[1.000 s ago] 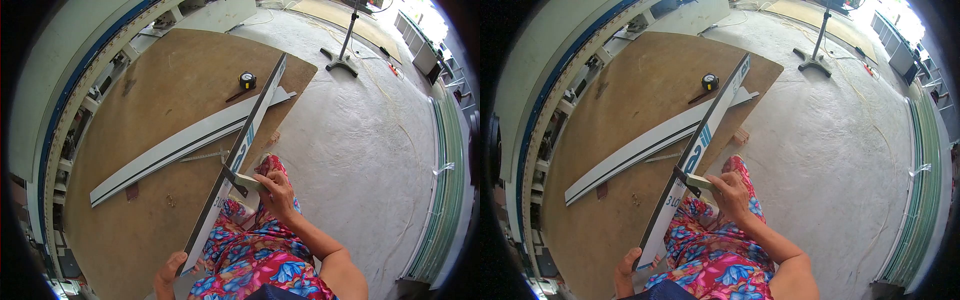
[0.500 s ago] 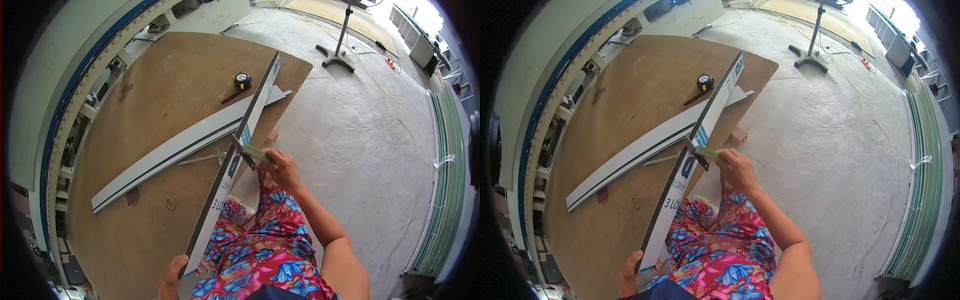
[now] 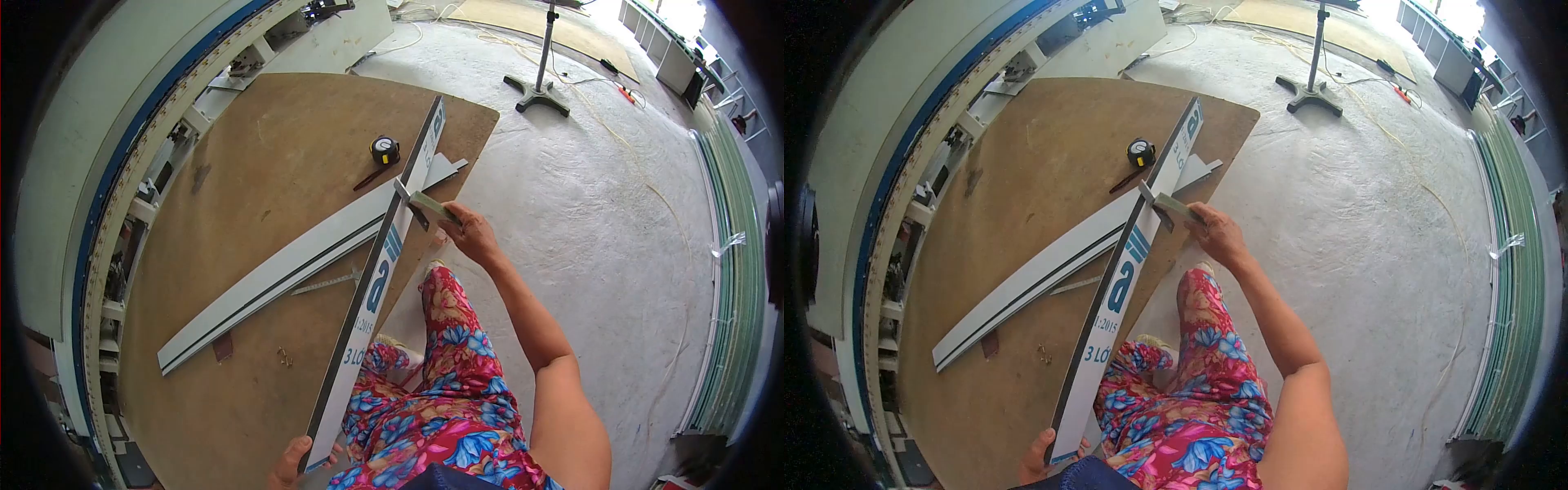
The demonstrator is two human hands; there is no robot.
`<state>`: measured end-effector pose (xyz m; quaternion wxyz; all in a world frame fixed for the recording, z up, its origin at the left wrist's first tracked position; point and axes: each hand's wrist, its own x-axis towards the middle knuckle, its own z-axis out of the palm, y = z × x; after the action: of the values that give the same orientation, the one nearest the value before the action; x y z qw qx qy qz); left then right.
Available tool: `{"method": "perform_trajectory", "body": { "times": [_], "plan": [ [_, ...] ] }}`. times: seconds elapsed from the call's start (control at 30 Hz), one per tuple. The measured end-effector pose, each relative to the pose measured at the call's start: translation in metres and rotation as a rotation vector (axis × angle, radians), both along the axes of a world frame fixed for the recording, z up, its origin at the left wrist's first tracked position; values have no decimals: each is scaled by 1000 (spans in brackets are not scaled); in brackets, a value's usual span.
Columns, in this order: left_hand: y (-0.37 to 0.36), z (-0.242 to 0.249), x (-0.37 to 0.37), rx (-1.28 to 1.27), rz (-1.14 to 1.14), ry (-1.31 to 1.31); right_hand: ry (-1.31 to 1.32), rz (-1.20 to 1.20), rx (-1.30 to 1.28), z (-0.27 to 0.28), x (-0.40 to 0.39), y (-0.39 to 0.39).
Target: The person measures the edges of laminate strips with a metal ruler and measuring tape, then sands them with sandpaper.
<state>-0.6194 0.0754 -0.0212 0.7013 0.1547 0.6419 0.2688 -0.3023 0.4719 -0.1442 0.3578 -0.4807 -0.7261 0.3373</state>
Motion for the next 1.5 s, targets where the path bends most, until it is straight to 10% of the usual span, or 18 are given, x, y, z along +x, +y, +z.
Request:
{"method": "perform_trajectory", "body": {
  "times": [0.9,1.07,1.23,1.5],
  "plan": [
    [45,13,-9,-95,40,-49,-107,-163,-187,-52,48,250],
    [37,18,-9,-56,62,-68,-239,-617,-181,-43,49,273],
    [7,24,-9,94,79,-105,163,-392,211,-3,28,205],
    [-6,22,-27,392,77,-148,204,124,82,74,-15,-24]
  ]
}}
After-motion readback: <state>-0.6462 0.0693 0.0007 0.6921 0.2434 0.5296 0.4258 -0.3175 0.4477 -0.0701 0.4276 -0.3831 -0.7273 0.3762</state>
